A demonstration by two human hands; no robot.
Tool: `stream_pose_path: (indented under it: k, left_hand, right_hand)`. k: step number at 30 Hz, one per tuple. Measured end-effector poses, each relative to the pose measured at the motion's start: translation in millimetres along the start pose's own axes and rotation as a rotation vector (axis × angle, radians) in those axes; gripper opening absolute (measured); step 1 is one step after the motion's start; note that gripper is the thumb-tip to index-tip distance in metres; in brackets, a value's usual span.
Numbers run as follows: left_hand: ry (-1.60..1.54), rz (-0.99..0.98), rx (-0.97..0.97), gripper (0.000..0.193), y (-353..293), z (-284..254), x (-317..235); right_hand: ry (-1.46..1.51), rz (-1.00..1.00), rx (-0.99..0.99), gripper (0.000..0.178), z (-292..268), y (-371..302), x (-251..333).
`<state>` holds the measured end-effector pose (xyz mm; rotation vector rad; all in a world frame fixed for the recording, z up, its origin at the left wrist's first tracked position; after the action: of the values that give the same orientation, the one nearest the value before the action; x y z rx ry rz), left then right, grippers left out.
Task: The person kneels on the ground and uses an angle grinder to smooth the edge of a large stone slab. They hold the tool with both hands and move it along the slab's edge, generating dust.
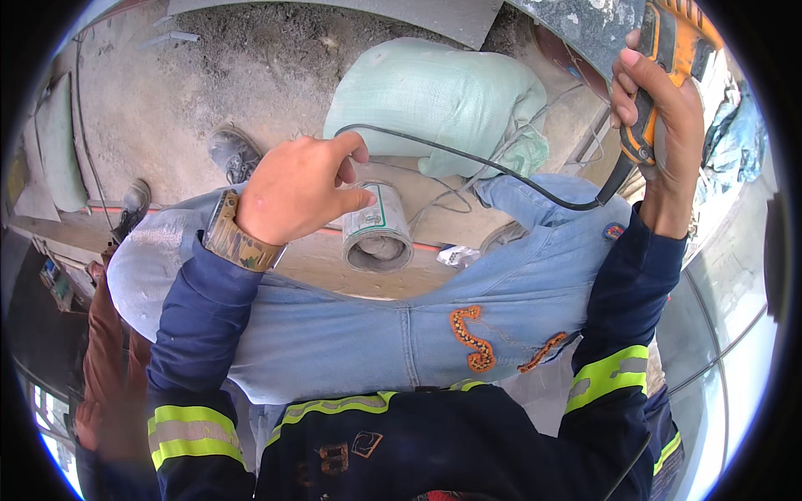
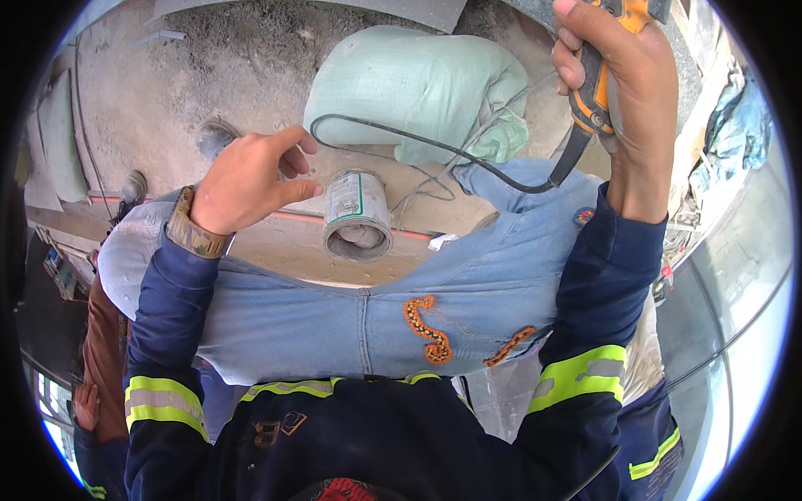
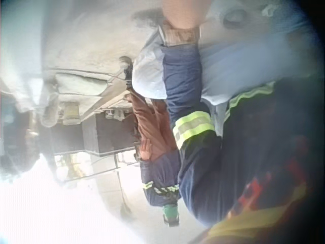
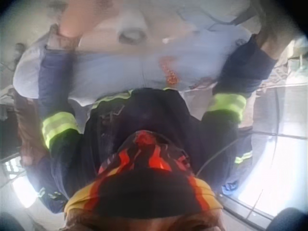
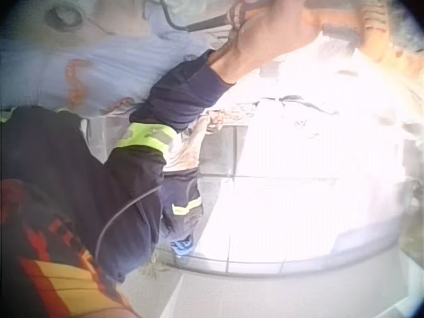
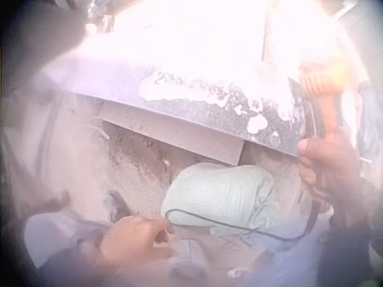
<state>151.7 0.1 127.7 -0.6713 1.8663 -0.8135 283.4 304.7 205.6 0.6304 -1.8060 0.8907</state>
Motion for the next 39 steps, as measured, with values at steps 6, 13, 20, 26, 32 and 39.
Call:
stream_pose_path:
  k: [6, 13, 20, 26, 32, 39]
  left_hand:
    - [0.31, -0.178, 0.406, 0.078, -7.0, 138.6, 64.3]
    - [0.329, -0.323, 0.49, 0.118, 27.7, 287.9, 181.8]
    - [0.397, -0.422, 0.3, 0.095, 65.5, 328.3, 219.5]
    - [0.529, -0.283, 0.352, 0.08, 78.6, 323.5, 235.7]
    - [0.587, -0.296, 0.247, 0.063, 84.9, 304.0, 156.4]
    - [0.461, -0.278, 0.206, 0.062, 85.7, 322.2, 106.2]
  right_hand:
    - [0.055, 0.132, -0.013, 0.018, 35.5, 25.4, 6.0]
    - [0.097, 0.002, -0.06, 0.02, 47.3, 42.2, -78.9]
    - [0.017, 0.07, -0.016, 0.038, 51.6, 20.2, -89.7]
    - [-0.089, 0.005, 0.126, 0.037, 40.1, 19.6, -81.0]
    - [-0.133, -0.027, 0.083, 0.034, -10.0, 10.3, -95.2]
    - [-0.115, 0.051, 0.103, 0.033, -38.9, -8.6, -94.3]
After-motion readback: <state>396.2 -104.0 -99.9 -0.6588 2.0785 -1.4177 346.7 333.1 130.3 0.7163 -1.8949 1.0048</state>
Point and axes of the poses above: each hand's wrist, its own y-axis towards the middle knuckle, its own z-axis out of the palm, x = y × z, the point moved 5 cm from there along y, towards the middle knuckle, and after that the axes turned 12 degrees about -z, right-handed, at the moved point
